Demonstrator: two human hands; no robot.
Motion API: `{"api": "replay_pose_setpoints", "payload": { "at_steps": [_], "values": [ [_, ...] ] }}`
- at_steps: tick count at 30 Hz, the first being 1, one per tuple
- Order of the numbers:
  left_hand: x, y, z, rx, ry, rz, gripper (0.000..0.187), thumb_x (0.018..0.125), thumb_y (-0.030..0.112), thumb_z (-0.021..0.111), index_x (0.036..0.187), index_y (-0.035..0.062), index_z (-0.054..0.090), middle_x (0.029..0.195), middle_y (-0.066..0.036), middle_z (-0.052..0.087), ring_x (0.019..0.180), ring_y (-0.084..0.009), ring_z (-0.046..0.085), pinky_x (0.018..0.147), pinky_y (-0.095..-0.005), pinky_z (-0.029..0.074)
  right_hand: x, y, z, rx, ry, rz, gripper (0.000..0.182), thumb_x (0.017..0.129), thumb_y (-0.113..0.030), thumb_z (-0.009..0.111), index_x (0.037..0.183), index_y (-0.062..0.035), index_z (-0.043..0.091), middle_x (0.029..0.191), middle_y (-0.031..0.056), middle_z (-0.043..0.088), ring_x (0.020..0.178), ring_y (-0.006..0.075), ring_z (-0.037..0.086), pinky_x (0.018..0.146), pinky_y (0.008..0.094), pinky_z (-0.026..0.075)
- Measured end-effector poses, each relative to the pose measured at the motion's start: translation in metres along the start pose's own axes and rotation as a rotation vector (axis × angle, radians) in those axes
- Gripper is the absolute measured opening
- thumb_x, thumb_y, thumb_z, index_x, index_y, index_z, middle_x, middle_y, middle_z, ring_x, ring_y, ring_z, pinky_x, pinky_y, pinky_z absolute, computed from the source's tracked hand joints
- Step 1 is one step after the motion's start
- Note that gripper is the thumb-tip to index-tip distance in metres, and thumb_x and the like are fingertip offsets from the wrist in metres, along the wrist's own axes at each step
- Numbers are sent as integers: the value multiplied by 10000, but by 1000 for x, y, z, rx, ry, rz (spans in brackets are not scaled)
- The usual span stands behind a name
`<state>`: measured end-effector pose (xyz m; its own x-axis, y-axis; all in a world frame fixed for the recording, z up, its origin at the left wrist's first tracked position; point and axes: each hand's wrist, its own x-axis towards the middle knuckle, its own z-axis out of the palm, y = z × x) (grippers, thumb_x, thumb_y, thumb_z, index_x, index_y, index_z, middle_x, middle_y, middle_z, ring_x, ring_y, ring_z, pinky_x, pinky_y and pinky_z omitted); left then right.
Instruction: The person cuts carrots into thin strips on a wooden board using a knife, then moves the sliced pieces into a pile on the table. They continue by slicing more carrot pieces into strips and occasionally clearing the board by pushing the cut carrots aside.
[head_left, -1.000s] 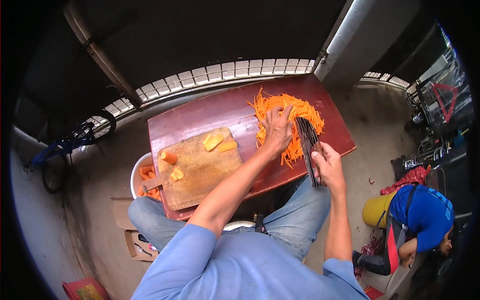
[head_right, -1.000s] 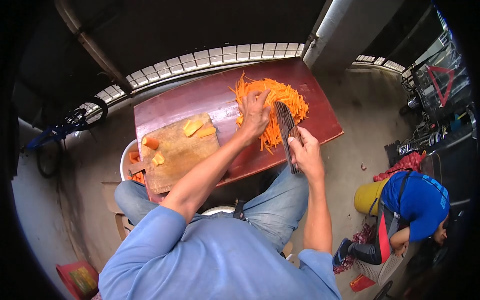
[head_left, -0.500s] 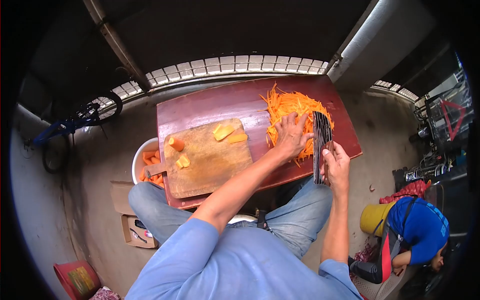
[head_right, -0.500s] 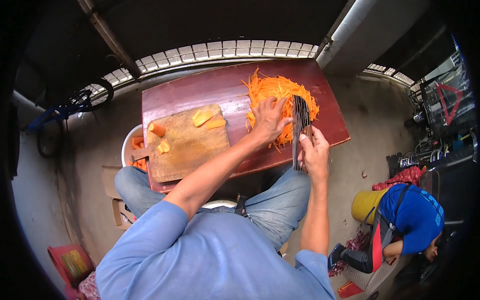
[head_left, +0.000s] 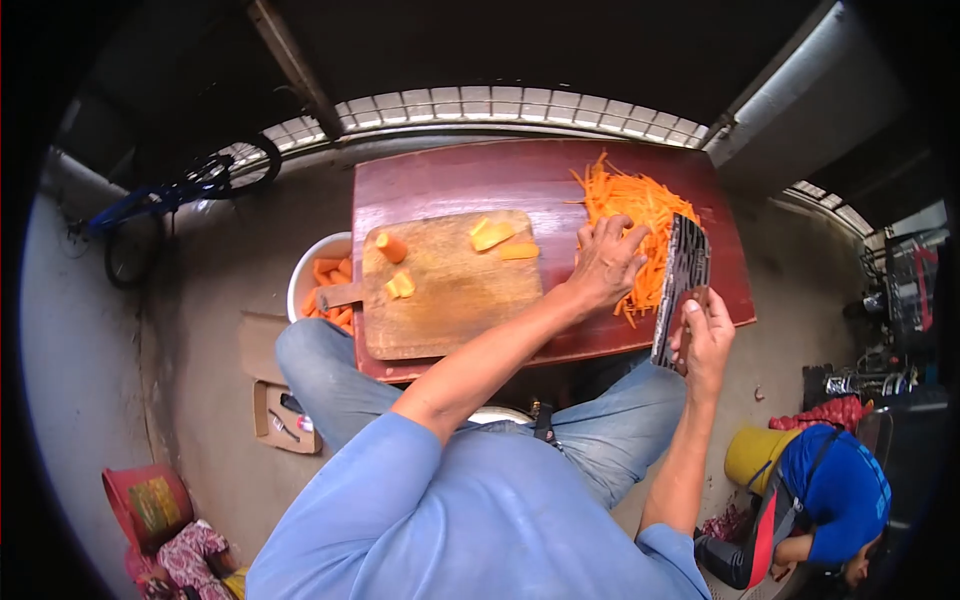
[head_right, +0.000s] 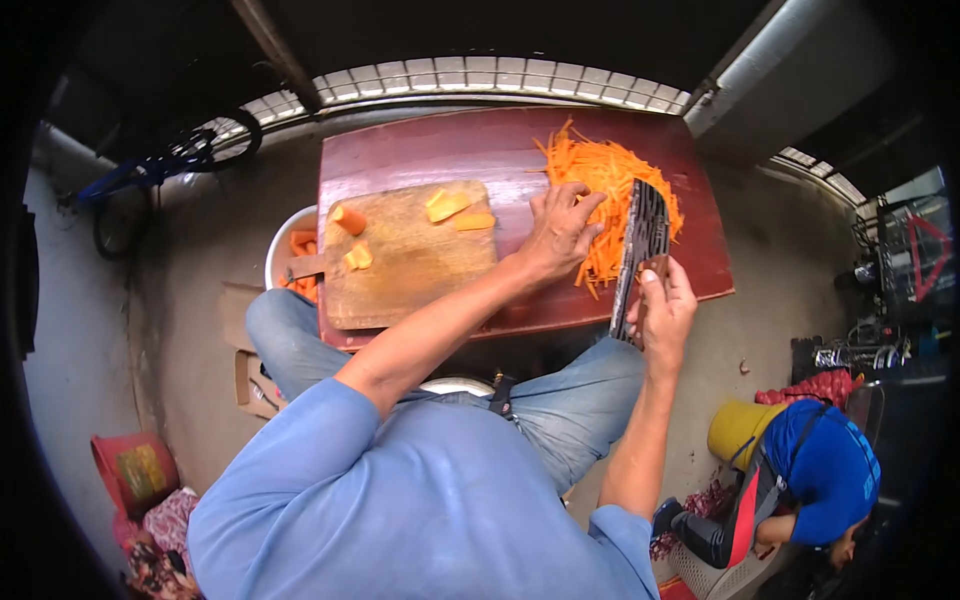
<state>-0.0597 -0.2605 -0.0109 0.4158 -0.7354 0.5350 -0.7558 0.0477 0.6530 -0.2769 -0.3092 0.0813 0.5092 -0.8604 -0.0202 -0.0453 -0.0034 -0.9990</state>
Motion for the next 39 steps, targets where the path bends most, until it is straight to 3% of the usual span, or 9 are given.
{"api": "replay_pose_setpoints", "payload": {
  "at_steps": [4,10,13,14,16,25,28,34,39],
  "values": [
    [-18,-39,-87,295,-153,60,425,899,295,891,1285,161,777,1394,-189,663,1339,-353,592,1077,-566,396,-12,3,7,80,-53,42,313,1123,-223,701,1342,-4,658,838,-14,634,511,55,581,413,222,437],
    [-52,-73,-200,410,-272,-169,566,894,325,900,1391,98,755,1378,-161,678,1340,-364,581,1162,-547,389,-43,8,50,63,-185,189,401,1105,-157,721,1450,25,628,876,3,691,532,37,566,422,219,425],
    [-63,-87,-205,376,-239,-167,544,905,317,888,1376,77,758,1336,-161,682,1286,-370,598,1104,-537,432,-51,15,69,45,-259,200,372,1106,-136,707,1425,41,637,854,-12,662,530,27,531,437,219,413],
    [-64,-93,-203,354,-212,-167,536,906,303,884,1371,70,758,1330,-166,685,1283,-373,603,1106,-533,441,-49,32,69,56,-308,164,450,1104,-184,737,1464,54,609,913,25,717,514,46,558,424,228,442],
    [-64,-100,-199,306,-160,-172,519,907,276,877,1363,56,758,1317,-177,691,1276,-381,611,1109,-524,459,-50,30,77,75,-349,187,433,1103,-173,730,1453,53,612,898,22,716,511,48,561,431,233,453],
    [-58,-100,-195,250,-134,-103,404,874,131,844,1259,17,804,1141,-191,761,1111,-411,697,987,-498,571,-37,36,98,58,-359,319,372,1107,-182,698,1408,31,647,814,-11,667,484,38,547,406,236,402],
    [-60,-98,-188,90,-116,-209,386,877,134,832,1244,16,808,1096,-196,753,1082,-404,703,944,-486,581,-35,36,103,65,-386,328,366,1101,-178,706,1396,33,653,815,-12,668,485,38,548,414,232,403],
    [-60,-88,-182,176,-179,-147,312,858,132,828,1159,53,848,1135,-126,740,1176,-328,660,1087,-503,474,-31,43,109,67,-407,277,360,1086,-161,720,1376,45,665,825,-8,673,489,40,547,443,230,409],
    [-47,-79,-184,216,-279,9,186,891,128,806,1067,77,841,1092,-98,733,1165,-307,653,1057,-483,458,-29,45,106,44,-419,251,375,1082,-161,721,1386,50,661,836,0,684,496,40,546,453,231,412]
  ]
}}
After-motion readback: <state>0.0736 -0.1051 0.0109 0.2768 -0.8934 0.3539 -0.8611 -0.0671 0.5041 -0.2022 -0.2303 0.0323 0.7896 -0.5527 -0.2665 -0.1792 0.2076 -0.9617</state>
